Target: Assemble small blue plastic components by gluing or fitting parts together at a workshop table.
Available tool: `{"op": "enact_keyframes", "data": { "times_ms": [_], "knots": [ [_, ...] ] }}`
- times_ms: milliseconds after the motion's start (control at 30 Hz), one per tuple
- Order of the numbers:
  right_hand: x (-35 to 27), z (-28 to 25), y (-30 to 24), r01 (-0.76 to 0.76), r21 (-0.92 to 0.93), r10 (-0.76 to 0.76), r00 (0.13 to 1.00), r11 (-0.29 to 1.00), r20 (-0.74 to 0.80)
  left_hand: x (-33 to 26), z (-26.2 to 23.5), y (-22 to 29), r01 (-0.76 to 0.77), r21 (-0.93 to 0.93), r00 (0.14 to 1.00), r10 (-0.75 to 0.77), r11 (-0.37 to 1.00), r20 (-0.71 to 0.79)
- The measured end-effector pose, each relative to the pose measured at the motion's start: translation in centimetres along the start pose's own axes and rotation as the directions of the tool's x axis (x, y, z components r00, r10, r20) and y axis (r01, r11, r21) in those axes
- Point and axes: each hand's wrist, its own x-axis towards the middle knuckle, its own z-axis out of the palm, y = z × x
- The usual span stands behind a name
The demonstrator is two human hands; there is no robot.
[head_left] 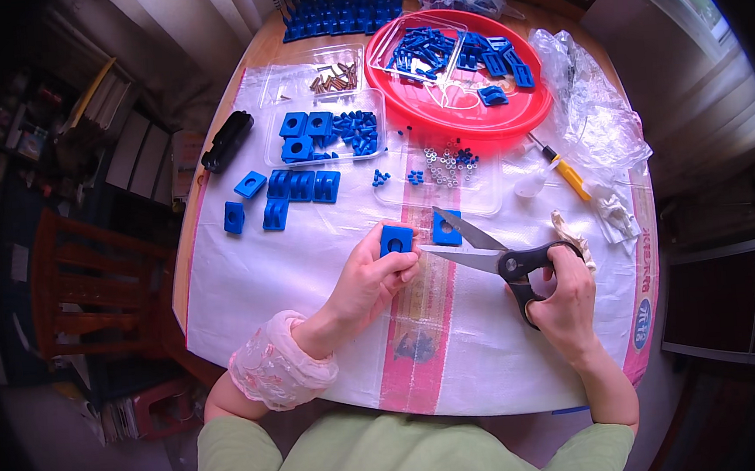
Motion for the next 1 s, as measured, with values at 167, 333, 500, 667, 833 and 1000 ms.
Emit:
{"op": "enact_keyframes", "data": {
  "times_ms": [167, 333, 500, 667, 833, 1000],
  "knots": [
    [0.0, 0.0, 0.0, -0.001, 0.006, 0.001, 1.0, 1.0, 0.002, 0.3, -1.0, -0.8, -0.079, 0.217, 0.997, 0.08, 0.973, 0.005],
    [-0.1, 0.0, 0.0, 0.016, -0.009, -0.016, 1.0, 1.0, 0.003, 0.2, -1.0, -1.4, -0.203, 0.428, 0.978, 0.208, 0.881, 0.036],
    [0.0, -0.1, -0.2, 0.022, -0.018, -0.022, 1.0, 1.0, -0.011, 0.2, -0.9, -1.5, -0.235, 0.492, 0.969, 0.244, 0.838, 0.047],
    [0.0, -0.2, -0.2, 0.072, -0.067, -0.075, 0.996, 0.995, -0.048, 0.2, -0.7, -1.6, -0.243, 0.569, 0.961, 0.274, 0.785, 0.033],
    [0.0, -0.2, -0.2, 0.057, -0.06, -0.059, 0.998, 0.997, -0.038, 0.1, -0.4, -1.3, -0.197, 0.525, 0.976, 0.217, 0.828, 0.023],
    [-0.1, 0.0, -0.3, 0.062, -0.063, -0.065, 0.997, 0.996, -0.047, 0.2, -0.5, -1.3, -0.216, 0.501, 0.973, 0.229, 0.838, 0.036]
  ]
}}
